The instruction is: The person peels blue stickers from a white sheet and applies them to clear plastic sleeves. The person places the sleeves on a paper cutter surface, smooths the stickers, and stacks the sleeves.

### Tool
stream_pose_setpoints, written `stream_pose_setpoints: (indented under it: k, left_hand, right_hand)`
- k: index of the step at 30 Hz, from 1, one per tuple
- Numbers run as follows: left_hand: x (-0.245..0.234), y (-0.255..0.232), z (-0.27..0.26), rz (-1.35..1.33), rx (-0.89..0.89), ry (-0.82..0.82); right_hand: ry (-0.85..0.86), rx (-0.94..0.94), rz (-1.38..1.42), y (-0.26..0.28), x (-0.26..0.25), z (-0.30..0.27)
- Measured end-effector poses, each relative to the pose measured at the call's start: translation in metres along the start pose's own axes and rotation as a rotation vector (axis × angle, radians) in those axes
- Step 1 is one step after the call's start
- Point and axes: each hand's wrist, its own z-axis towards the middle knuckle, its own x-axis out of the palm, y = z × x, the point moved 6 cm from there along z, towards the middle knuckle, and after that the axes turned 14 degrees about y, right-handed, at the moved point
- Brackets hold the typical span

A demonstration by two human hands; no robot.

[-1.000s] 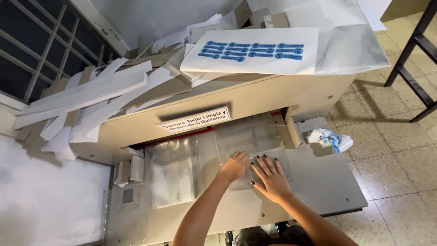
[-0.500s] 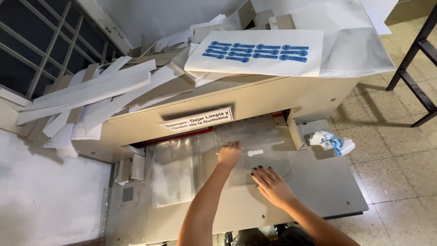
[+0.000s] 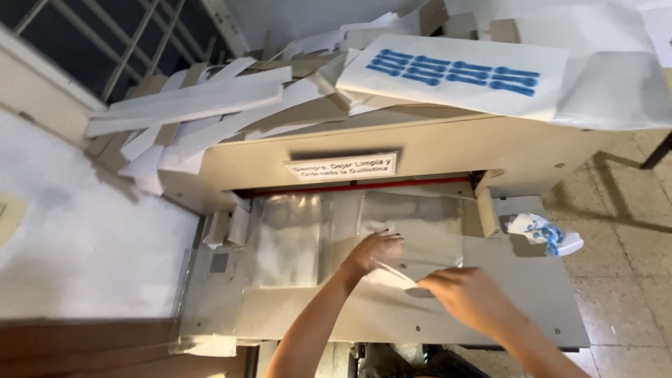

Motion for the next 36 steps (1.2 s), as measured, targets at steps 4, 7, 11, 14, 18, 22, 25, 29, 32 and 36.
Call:
stream_pose_setpoints:
  k: [4, 7, 11, 14, 18, 22, 25, 29, 32, 36]
  left_hand:
    - [-0.004, -0.035, -0.071, -1.336, 0.39, -0.101]
    - [-0.008, -0.061, -0.122, -1.422, 0.342, 0.117]
    - [-0.009, -0.069, -0.17, -1.096, 0.582, 0.114]
    - [-0.012, -0.046, -0.184, -1.163, 0.445, -0.277]
    - [-0.004, -0.035, -0.197, -1.425, -0.081, -0.556]
    - [-0.003, -0.047, -0.194, -1.2, -0.1, -0.714]
    - [0.018, -0.036, -0.178, -1.144, -0.098, -0.702]
    - [-0.015, -0.093, -0.178, -0.508, -0.087, -0.82]
    - [-0.051, -0.163, -0.181, -0.055, -0.053, -0.826]
    - [-0.048, -0.255, -0.171, 0.222, 0.245, -0.564]
  right_hand:
    - [-0.118, -0.012, 0.081, 0.013, -0.049, 0.006]
    - [-0.295, -0.09, 0.079, 0.041, -0.08, 0.012]
    - [-0.36, -0.337, 0.11, 0.076, -0.081, 0.016]
    - [-0.416, -0.36, 0.147, 0.073, -0.063, 0.01]
    - [-0.481, 0.108, 0.398, 0.025, 0.002, 0.0]
    - [-0.308, 0.589, 1.372, -0.022, 0.117, 0.0]
    - [-0.079, 0.769, 1.168, -0.018, 0.146, 0.009]
    - [-0.015, 0.768, 1.217, -0.02, 0.176, 0.015]
    - [-0.069, 0.873, 1.498, -0.01, 0.167, 0.018]
    - [-0.326, 0.255, 2.268, -0.054, 0.216, 0.011]
